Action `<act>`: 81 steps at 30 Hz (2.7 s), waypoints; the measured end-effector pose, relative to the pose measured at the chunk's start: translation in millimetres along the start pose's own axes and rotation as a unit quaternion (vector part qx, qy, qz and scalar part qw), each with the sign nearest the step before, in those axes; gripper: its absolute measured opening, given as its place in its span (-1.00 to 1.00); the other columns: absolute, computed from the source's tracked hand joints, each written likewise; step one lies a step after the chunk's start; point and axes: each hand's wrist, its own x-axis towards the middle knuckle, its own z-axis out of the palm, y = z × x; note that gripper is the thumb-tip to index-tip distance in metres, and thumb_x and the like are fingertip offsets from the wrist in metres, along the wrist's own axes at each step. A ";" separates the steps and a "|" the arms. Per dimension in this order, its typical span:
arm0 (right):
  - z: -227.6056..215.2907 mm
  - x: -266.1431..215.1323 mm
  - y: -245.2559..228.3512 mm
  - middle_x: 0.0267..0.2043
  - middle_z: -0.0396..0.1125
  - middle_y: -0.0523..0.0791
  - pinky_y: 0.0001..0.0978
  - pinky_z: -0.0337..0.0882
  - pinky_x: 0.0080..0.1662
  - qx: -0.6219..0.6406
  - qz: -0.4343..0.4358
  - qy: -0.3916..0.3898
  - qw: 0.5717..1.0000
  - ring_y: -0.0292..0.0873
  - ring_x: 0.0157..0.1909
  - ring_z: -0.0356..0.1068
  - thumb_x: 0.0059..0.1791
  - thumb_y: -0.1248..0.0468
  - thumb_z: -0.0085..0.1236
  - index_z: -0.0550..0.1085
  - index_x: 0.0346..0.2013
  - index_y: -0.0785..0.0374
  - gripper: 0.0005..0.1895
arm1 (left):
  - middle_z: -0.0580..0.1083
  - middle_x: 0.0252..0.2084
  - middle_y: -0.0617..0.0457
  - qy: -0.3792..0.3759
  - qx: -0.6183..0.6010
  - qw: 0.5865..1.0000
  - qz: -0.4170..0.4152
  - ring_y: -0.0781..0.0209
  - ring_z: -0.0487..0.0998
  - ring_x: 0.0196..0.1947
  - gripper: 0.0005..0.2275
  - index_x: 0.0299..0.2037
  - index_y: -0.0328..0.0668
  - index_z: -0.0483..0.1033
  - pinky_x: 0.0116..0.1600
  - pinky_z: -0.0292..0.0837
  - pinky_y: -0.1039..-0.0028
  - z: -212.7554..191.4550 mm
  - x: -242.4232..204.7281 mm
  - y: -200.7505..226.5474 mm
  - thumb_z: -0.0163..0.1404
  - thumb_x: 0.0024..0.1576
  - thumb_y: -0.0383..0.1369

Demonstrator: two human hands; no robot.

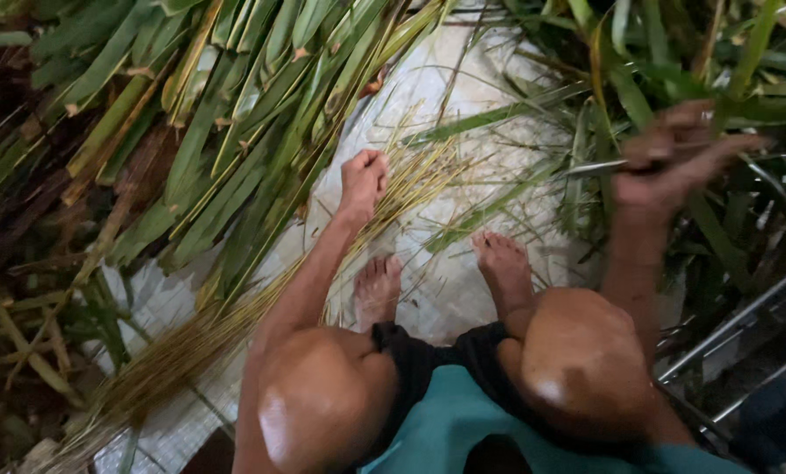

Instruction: The person strips the central rib from palm leaves using a small blade.

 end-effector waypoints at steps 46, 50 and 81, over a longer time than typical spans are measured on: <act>76.4 -38.5 115.9 -0.68 0.11 -0.09 -0.53 0.07 -0.78 -0.134 0.450 -0.034 0.882 -0.20 -0.77 0.14 0.07 0.31 -0.08 0.41 0.01 -0.24 -0.68 | 0.17 -0.82 0.02 -0.103 -0.055 0.993 -0.019 0.36 0.14 -0.89 -0.89 -0.25 -0.36 0.48 -0.76 -0.02 0.61 -93.8 -107.8 -62.7 0.03 0.07 -0.47; 95.2 -86.9 138.2 -0.72 0.15 -0.04 -0.53 0.04 -0.83 -0.147 0.537 -0.113 0.823 -0.18 -0.83 0.16 0.02 0.35 -0.04 0.36 0.00 -0.10 -0.69 | 0.20 -0.83 -0.04 -0.075 -0.052 0.995 0.032 0.32 0.15 -0.88 -0.85 -0.24 -0.44 0.49 -0.75 0.01 0.58 -88.2 -95.4 -64.3 0.07 0.08 -0.45; 105.8 -82.5 137.3 -0.66 0.25 -0.07 -0.51 0.08 -0.82 -0.213 0.516 -0.055 0.828 -0.21 -0.77 0.21 0.02 0.30 -0.02 0.37 0.00 -0.07 -0.73 | 0.43 -0.71 -0.13 -0.158 0.043 0.985 0.063 0.19 0.46 -0.75 -0.79 -0.12 -0.41 0.55 -0.61 0.34 0.49 -61.6 -95.1 -14.0 0.10 0.10 -0.42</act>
